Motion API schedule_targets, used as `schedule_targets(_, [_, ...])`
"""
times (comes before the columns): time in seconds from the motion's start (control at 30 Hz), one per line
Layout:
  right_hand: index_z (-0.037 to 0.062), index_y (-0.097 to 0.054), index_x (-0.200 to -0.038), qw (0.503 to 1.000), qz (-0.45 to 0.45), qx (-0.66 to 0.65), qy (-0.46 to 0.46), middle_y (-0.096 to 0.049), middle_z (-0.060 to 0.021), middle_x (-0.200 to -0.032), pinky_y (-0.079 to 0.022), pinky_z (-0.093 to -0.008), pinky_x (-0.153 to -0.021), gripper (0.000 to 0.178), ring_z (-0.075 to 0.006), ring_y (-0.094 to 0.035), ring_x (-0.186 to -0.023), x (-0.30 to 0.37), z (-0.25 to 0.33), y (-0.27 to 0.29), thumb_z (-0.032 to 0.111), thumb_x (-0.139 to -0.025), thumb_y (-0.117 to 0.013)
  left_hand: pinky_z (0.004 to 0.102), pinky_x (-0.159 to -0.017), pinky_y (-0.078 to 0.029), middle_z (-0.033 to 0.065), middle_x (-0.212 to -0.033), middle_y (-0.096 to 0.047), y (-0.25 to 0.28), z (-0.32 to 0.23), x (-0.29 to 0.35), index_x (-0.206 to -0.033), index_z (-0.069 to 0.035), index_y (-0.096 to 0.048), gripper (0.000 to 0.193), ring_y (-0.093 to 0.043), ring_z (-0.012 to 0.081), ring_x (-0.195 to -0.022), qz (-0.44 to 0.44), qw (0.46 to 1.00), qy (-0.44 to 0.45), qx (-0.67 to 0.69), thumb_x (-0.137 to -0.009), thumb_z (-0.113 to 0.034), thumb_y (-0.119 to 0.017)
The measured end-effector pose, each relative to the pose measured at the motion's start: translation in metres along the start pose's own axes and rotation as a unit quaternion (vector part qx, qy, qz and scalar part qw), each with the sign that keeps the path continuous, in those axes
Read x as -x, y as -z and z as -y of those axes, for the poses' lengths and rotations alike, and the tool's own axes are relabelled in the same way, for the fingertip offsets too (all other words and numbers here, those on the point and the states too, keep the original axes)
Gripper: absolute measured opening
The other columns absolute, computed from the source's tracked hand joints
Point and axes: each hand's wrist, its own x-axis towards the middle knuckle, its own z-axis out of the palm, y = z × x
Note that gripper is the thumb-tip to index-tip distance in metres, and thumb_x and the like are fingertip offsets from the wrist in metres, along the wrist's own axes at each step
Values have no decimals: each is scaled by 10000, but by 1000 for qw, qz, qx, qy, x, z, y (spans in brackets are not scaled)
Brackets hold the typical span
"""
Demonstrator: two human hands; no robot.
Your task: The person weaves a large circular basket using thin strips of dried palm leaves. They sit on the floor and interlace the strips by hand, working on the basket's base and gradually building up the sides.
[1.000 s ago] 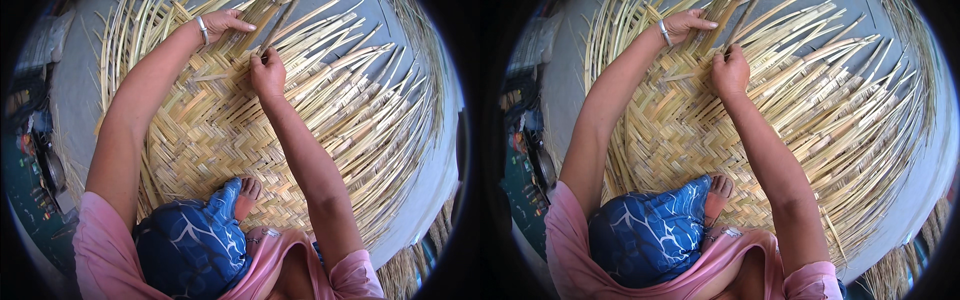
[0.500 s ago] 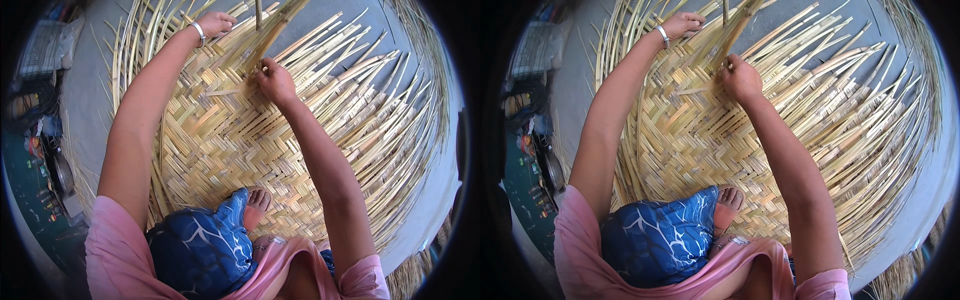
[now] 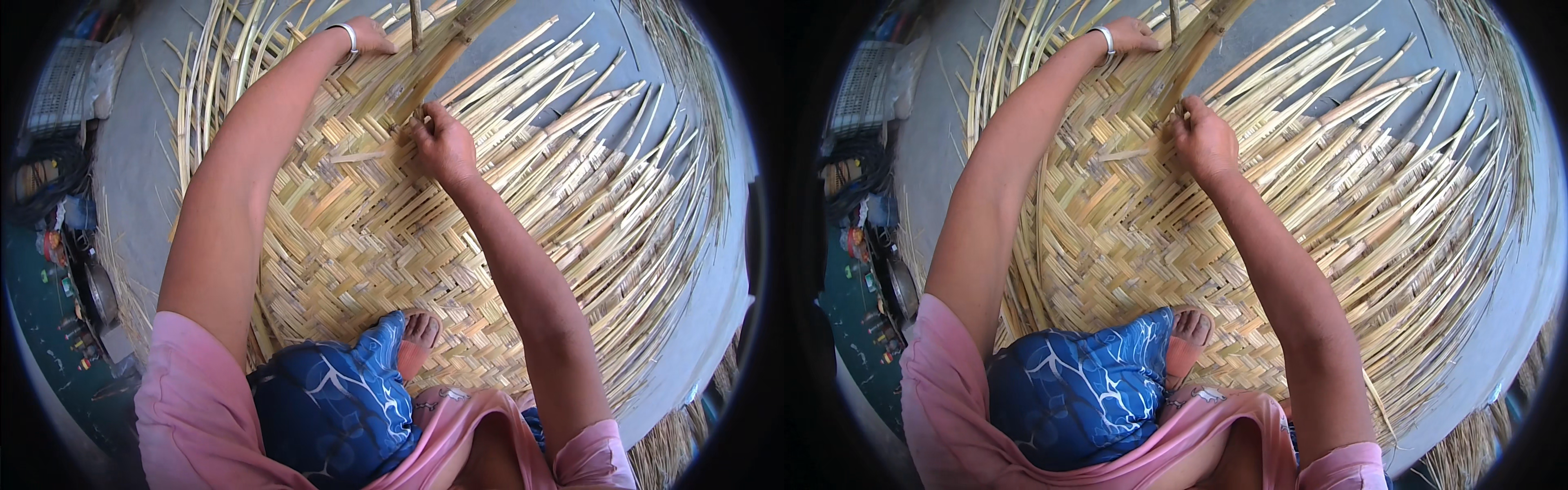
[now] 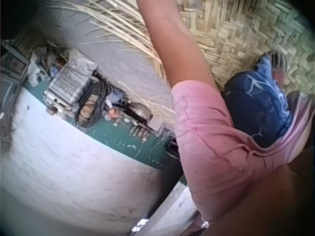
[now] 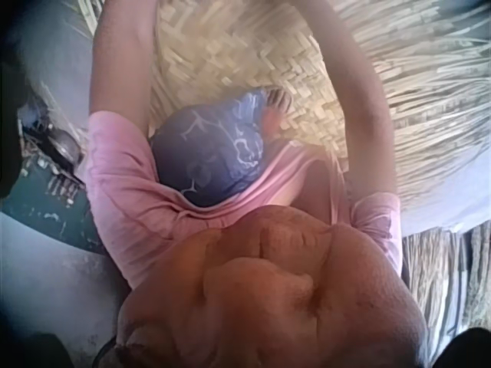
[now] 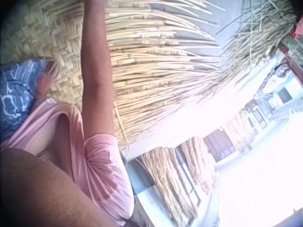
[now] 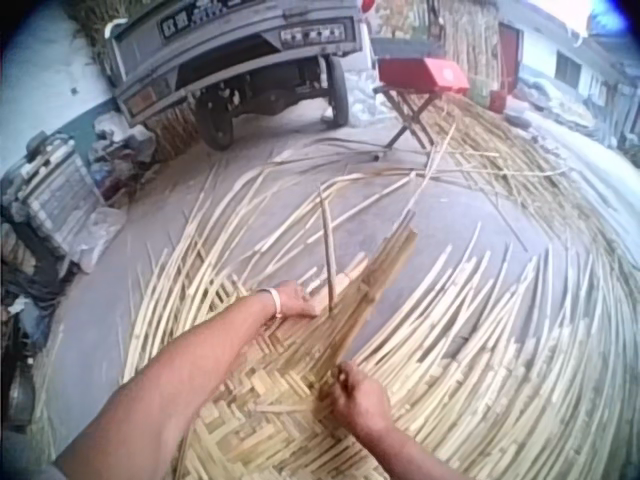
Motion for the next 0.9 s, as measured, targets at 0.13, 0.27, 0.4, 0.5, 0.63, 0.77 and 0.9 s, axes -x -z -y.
schedule_targets(0.13, [100,-527,-1013,999,-40,-2,-5,-627,-163,-905,-462,-434,-759,196,-370,-590,-872,7,4,-3,223,-861,-542,283,-675,-479,-11,-872,-665,-2,15,10,-938,-93,-658,376,-604,81,-750,74,935,52,342,-764,-421,-715])
schedule_targets(0.27, [85,-537,-1050,997,-77,9,7,-636,-169,-865,-477,-413,-724,242,-362,-610,-816,10,3,-9,231,-859,-570,260,-751,-448,2,-865,-627,-3,30,20,-940,-101,-631,418,-573,88,-839,36,880,20,473,-750,-462,-719])
schedule_targets(0.4, [78,-540,-1046,997,-81,1,6,-633,-179,-865,-474,-421,-737,236,-380,-600,-840,10,4,-11,230,-865,-558,285,-793,-467,48,-856,-631,-8,31,34,-949,-87,-617,501,-603,154,-849,-30,822,-2,569,-744,-538,-690])
schedule_targets(0.5, [87,-540,-1026,999,-1,41,-28,-634,-170,-905,-461,-432,-786,211,-381,-586,-889,-3,5,-3,186,-839,-550,310,-856,-469,73,-887,-643,-7,27,41,-970,-66,-617,534,-615,192,-909,-38,777,-28,627,-747,-547,-680])
schedule_targets(0.63, [59,-568,-1080,986,167,3,7,-643,-138,-794,-504,-372,-658,275,-278,-630,-717,-38,-6,11,188,-837,-585,319,-893,-462,102,-933,-650,-12,37,28,-1005,-53,-617,560,-611,233,-961,-7,733,-19,680,-752,-550,-670])
schedule_targets(0.77, [32,-566,-1124,956,276,-78,-59,-603,-61,-668,-490,-288,-502,320,-125,-569,-524,-48,-1,23,201,-854,-602,330,-880,-466,98,-908,-636,-12,52,21,-1003,-53,-615,500,-598,238,-965,48,689,-8,723,-783,-499,-666])
schedule_targets(0.9, [40,-566,-1135,953,284,-87,-56,-596,-59,-662,-491,-292,-509,322,-137,-565,-524,-48,-3,19,206,-861,-595,379,-789,-502,103,-847,-648,-23,62,11,-996,-42,-626,417,-625,239,-833,41,636,-16,770,-884,-435,-540])
